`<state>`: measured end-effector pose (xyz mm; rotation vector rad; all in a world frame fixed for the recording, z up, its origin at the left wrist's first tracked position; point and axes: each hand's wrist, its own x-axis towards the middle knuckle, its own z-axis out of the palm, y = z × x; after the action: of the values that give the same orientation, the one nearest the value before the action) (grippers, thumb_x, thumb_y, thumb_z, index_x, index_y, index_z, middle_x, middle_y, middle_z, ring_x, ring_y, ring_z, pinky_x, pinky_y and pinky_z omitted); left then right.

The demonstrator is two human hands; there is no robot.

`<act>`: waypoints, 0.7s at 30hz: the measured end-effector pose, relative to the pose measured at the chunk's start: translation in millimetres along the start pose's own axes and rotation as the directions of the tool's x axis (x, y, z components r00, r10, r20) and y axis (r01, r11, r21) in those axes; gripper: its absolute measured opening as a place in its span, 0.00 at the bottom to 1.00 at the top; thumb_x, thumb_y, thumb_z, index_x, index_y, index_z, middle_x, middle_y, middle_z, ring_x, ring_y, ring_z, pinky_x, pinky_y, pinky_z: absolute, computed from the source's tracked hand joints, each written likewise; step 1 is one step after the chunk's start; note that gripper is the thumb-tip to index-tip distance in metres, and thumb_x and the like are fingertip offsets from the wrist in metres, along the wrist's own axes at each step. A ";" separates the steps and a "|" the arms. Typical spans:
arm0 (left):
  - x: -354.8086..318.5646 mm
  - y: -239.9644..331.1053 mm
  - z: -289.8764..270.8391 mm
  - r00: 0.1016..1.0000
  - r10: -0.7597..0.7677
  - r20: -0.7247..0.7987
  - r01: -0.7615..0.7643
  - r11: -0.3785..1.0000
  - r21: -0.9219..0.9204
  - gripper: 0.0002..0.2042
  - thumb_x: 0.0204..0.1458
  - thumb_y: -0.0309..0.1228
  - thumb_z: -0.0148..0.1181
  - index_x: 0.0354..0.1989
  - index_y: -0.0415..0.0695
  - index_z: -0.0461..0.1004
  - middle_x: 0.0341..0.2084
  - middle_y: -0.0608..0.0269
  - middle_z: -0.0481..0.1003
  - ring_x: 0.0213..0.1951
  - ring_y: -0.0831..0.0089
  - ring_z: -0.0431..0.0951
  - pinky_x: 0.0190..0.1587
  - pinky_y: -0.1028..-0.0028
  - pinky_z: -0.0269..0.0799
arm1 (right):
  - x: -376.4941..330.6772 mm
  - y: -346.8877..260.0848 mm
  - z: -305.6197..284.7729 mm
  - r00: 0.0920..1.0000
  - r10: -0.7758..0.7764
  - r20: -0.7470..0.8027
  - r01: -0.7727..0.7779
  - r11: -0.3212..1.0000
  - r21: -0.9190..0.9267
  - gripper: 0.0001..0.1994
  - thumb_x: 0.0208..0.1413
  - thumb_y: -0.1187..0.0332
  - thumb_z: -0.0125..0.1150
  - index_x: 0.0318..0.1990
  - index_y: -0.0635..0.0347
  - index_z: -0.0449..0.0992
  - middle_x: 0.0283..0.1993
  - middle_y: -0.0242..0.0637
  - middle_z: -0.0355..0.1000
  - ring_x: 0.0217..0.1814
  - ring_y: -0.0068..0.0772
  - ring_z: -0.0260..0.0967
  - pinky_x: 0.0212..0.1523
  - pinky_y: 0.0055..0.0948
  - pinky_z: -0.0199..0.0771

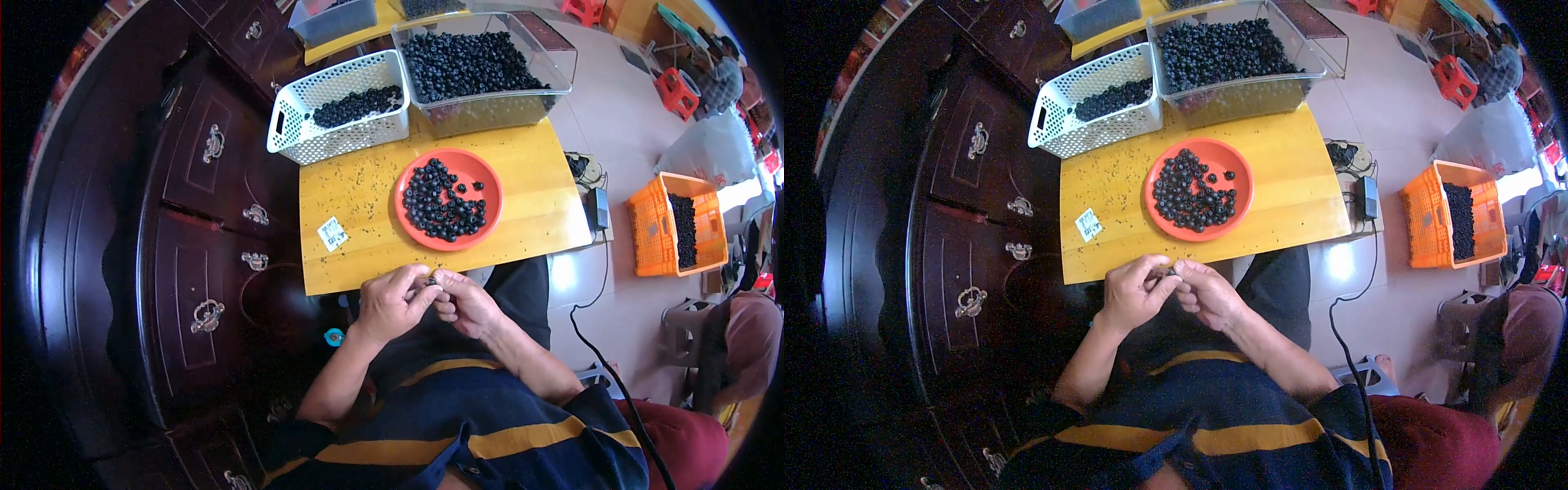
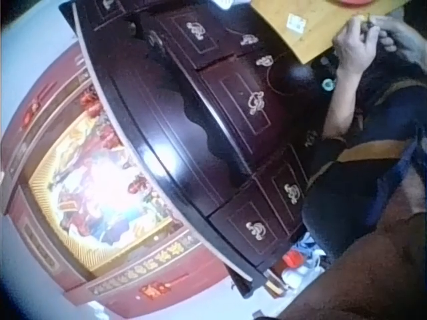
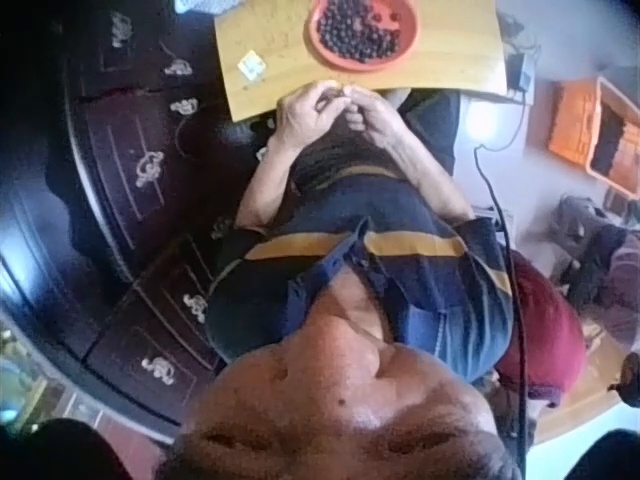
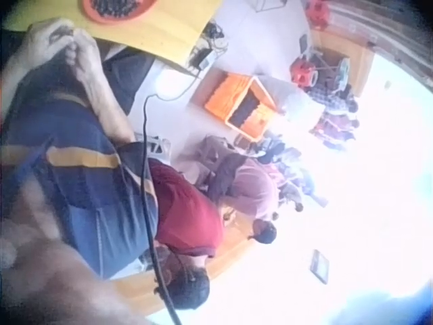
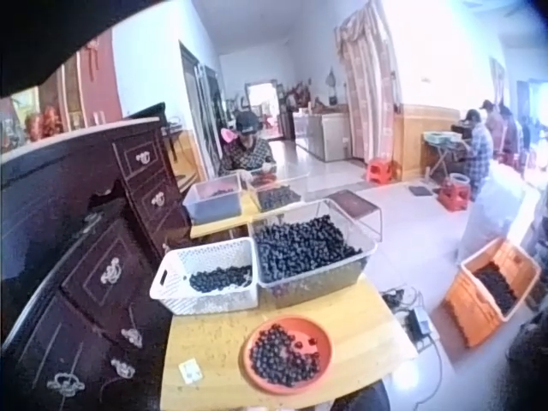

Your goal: The person sorts small plastic parts by hand, transferring them from large plastic containers into smaller bowls and baskets.

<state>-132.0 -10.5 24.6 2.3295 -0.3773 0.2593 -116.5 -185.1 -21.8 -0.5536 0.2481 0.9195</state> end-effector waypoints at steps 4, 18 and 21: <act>4.6 0.9 1.0 1.000 -0.017 -0.003 0.017 0.997 -0.072 0.09 0.52 0.31 0.69 0.38 0.43 0.76 0.24 0.57 0.80 0.25 0.61 0.82 0.27 0.65 0.75 | -3.3 -1.5 -0.7 0.999 0.021 -0.027 -0.021 1.000 0.018 0.10 0.70 0.56 0.53 0.40 0.50 0.72 0.26 0.19 0.59 0.23 0.12 0.52 0.20 0.14 0.49; 163.0 -19.7 -99.6 0.899 -0.104 -0.425 0.106 0.994 -0.020 0.20 0.54 0.33 0.68 0.54 0.41 0.73 0.18 0.63 0.70 0.20 0.73 0.70 0.27 0.69 0.69 | -7.6 -7.4 -11.2 0.998 -0.048 0.032 0.045 0.996 0.080 0.15 0.71 0.57 0.50 0.53 0.56 0.74 0.40 0.27 0.71 0.42 0.22 0.71 0.40 0.21 0.73; 118.3 -17.9 -63.5 0.981 -0.071 -0.179 0.049 0.991 -0.121 0.14 0.55 0.30 0.66 0.49 0.41 0.76 0.21 0.59 0.76 0.23 0.71 0.77 0.30 0.69 0.74 | -5.7 -6.3 -20.1 0.996 -0.055 0.072 0.039 0.978 0.207 0.18 0.73 0.55 0.44 0.58 0.57 0.72 0.53 0.38 0.75 0.55 0.35 0.74 0.57 0.36 0.76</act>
<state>-19.8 24.0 92.2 2.1774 -0.2244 0.4080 -114.2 -203.2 -33.9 -0.3310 0.2549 0.8558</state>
